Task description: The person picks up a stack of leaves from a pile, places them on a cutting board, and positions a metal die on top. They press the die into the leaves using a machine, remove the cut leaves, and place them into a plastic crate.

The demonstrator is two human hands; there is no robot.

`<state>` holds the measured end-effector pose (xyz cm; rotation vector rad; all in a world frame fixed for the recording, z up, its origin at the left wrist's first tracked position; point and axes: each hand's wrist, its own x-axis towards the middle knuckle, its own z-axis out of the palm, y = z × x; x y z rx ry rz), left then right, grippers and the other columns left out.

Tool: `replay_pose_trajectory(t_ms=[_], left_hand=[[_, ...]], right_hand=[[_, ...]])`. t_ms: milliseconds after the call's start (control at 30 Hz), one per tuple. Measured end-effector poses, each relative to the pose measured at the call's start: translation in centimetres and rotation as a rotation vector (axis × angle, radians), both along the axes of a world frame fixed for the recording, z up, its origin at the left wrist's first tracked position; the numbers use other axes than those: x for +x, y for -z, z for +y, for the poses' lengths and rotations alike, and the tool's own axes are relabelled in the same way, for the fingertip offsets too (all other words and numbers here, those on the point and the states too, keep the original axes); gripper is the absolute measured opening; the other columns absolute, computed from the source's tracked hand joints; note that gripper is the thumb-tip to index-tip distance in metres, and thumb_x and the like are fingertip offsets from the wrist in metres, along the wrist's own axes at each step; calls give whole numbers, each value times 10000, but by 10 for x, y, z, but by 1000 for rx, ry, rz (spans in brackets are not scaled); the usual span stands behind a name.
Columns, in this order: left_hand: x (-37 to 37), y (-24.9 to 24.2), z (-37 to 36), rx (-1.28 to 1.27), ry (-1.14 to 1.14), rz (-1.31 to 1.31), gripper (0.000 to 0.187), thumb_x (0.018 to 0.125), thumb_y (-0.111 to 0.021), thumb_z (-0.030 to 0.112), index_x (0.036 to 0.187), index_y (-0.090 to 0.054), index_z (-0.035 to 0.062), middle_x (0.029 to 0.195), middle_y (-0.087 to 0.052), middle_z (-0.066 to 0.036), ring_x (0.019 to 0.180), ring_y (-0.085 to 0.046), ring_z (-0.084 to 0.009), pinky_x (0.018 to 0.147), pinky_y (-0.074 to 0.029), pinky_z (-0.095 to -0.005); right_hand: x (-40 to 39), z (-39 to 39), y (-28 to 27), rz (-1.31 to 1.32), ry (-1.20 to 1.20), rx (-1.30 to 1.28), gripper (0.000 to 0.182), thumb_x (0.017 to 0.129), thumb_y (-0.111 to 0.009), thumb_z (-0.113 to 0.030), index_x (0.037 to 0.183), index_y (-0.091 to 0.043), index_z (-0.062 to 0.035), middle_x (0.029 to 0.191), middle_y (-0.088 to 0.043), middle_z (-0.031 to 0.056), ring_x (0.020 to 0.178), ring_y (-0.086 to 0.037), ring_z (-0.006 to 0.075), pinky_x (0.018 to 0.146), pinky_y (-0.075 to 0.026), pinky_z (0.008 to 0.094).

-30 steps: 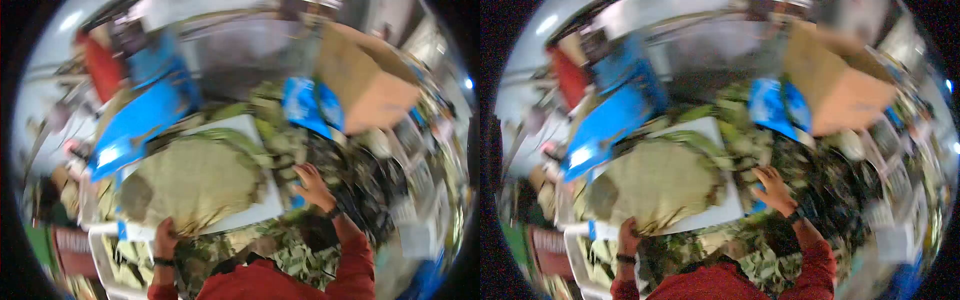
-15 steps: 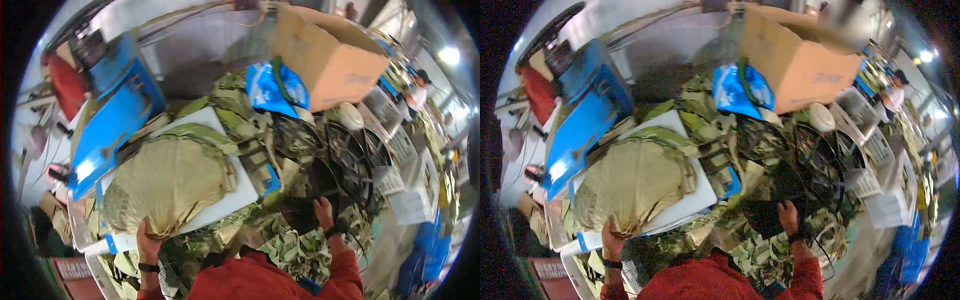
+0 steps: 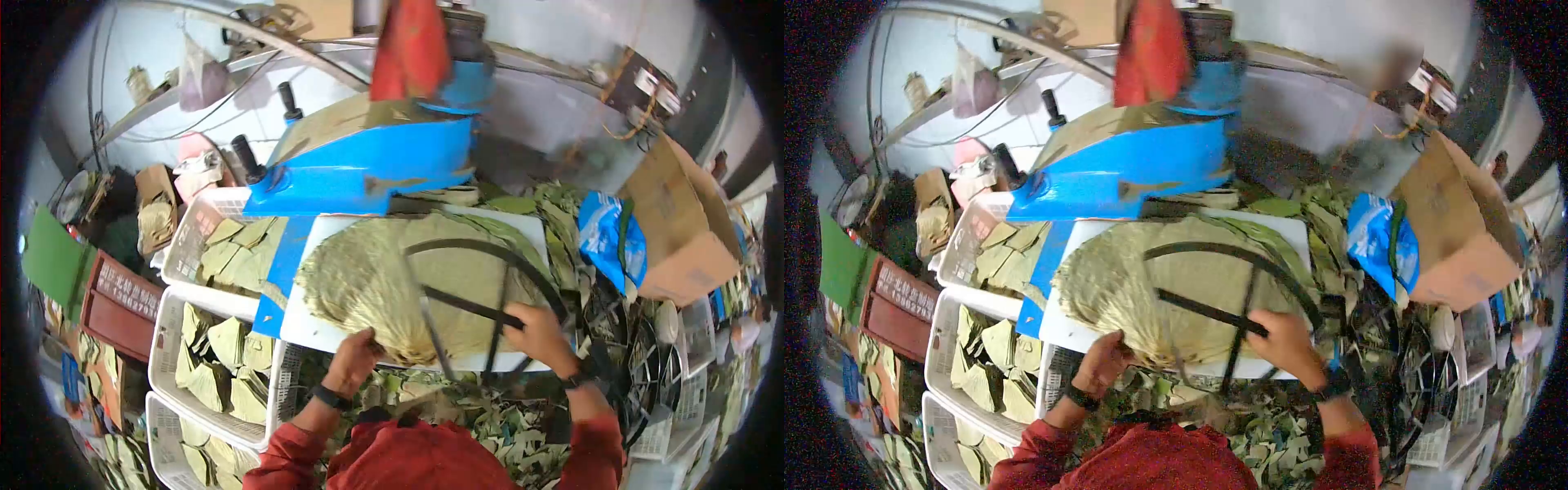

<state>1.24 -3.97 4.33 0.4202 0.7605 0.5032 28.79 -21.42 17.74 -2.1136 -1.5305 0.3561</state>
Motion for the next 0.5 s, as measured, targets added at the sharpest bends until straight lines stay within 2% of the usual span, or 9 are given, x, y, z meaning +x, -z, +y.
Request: replay_pose_trajectory(t_ms=[100, 167, 233, 267, 367, 400, 433, 467, 500], left_hand=[[4, 5, 0, -12, -17, 20, 159, 905, -499, 120, 810, -552, 4, 712, -546, -76, 653, -568, -211, 613, -477, -344], [7, 4, -4, 11, -49, -11, 159, 902, -496, 101, 818, -566, -13, 706, -553, -87, 629, -582, -231, 608, -508, -373], [9, 7, -5, 11, -66, -11, 158, 900, -492, 93, 821, -567, -21, 736, -578, -107, 640, -593, -242, 608, -522, -381], [7, -15, -6, 26, -53, 26, 145, 887, -496, 78, 808, -562, -24, 751, -591, -116, 637, -593, -246, 593, -529, -375], [6, 0, -10, 20, -106, -5, 123, 868, -499, 60, 810, -565, -26, 759, -595, -112, 634, -594, -233, 598, -528, -370], [6, -7, -11, 188, 13, 148, 117, 852, -508, 69, 817, -572, -22, 775, -600, -107, 649, -590, -214, 615, -518, -366], [1, 13, -8, 123, -1, 24, 117, 845, -509, 85, 802, -574, -3, 780, -601, -101, 653, -578, -199, 609, -502, -355], [6, -12, -10, 95, -30, 17, 113, 850, -505, 100, 788, -563, 25, 744, -581, -76, 640, -564, -190, 580, -490, -349], [-6, 8, -5, 101, 48, -30, 104, 861, -490, 104, 816, -560, 42, 753, -582, -69, 649, -570, -193, 588, -497, -363]], right_hand=[[-16, 88, 13, -53, -176, -39, 282, 734, -672, -223, 959, -628, -58, 810, -622, 198, 747, -604, 378, 623, -480, 448], [-19, 127, 25, -27, -228, -85, 297, 747, -669, -229, 979, -627, -50, 786, -620, 211, 716, -608, 372, 612, -475, 457], [-20, 154, 43, -150, -310, -54, 314, 768, -651, -238, 1013, -606, -47, 750, -616, 205, 690, -605, 368, 600, -470, 464], [-19, 161, 51, -209, -339, -36, 322, 779, -642, -243, 1029, -596, -46, 732, -614, 202, 677, -603, 367, 594, -467, 467], [-28, 167, 68, -225, -321, -223, 341, 811, -608, -257, 1079, -553, -52, 680, -594, 171, 638, -590, 368, 588, -468, 472], [-27, 167, 67, -209, -322, -202, 348, 813, -600, -261, 1100, -553, -71, 768, -601, 166, 707, -593, 354, 630, -467, 465], [-30, 163, 68, -187, -308, -180, 356, 814, -592, -266, 1121, -554, -90, 856, -608, 161, 775, -595, 341, 673, -467, 458], [-29, 158, 75, -151, -301, -78, 352, 820, -589, -265, 1118, -555, -80, 922, -596, 161, 805, -588, 338, 686, -466, 457], [-23, 153, 79, -124, -298, 31, 349, 825, -587, -263, 1114, -557, -71, 987, -583, 161, 834, -581, 335, 699, -466, 455]])
